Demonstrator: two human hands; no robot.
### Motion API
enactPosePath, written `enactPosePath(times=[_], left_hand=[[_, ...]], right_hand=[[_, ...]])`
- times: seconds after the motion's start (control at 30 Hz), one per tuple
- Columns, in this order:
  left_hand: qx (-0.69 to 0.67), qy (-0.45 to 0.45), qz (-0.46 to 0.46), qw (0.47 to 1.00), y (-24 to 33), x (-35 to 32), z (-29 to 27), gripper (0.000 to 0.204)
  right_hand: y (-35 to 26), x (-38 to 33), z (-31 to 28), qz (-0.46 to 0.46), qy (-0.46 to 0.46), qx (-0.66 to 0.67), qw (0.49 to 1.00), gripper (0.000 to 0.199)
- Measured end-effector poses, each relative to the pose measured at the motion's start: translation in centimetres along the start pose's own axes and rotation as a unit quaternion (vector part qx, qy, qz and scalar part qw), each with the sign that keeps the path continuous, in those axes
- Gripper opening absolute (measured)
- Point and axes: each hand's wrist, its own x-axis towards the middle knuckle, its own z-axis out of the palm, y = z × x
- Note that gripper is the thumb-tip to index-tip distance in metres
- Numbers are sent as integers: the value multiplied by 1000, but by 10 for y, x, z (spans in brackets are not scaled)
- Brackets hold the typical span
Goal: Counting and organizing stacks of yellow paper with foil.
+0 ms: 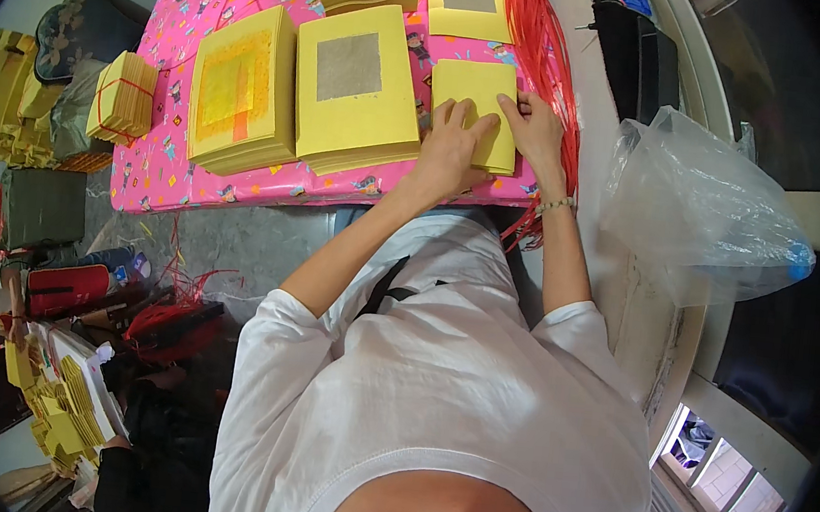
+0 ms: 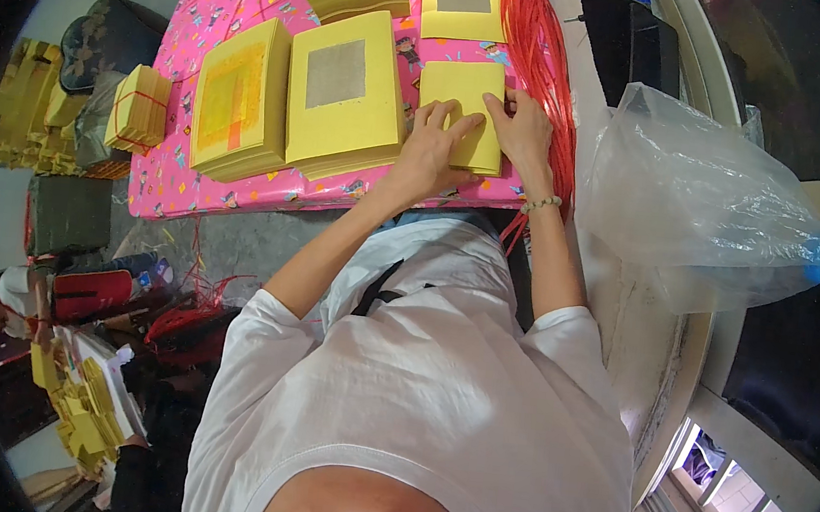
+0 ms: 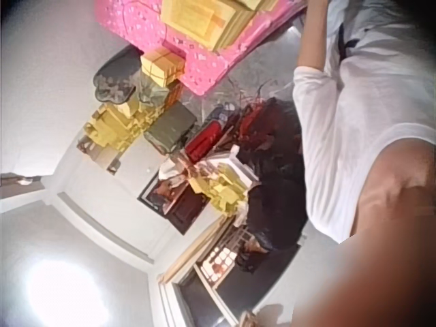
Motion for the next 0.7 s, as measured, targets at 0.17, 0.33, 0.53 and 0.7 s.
enactPosePath(times=[0.17, 0.33, 0.53, 0.7], left_hand=[[-5, 21, 4, 1000, 0, 1, 2, 82], [41, 53, 4, 998, 5, -3, 6, 86], [76, 88, 77, 990, 8, -10, -14, 90], [-61, 103, 39, 992, 7, -35, -63, 66]], right_hand=[[1, 0, 1, -7, 6, -24, 1000, 43], [-6, -3, -5, -11, 8, -38, 999, 44], [-43, -8, -14, -120, 115, -134, 977, 39], [-84, -14, -26, -226, 34, -1, 974, 29]])
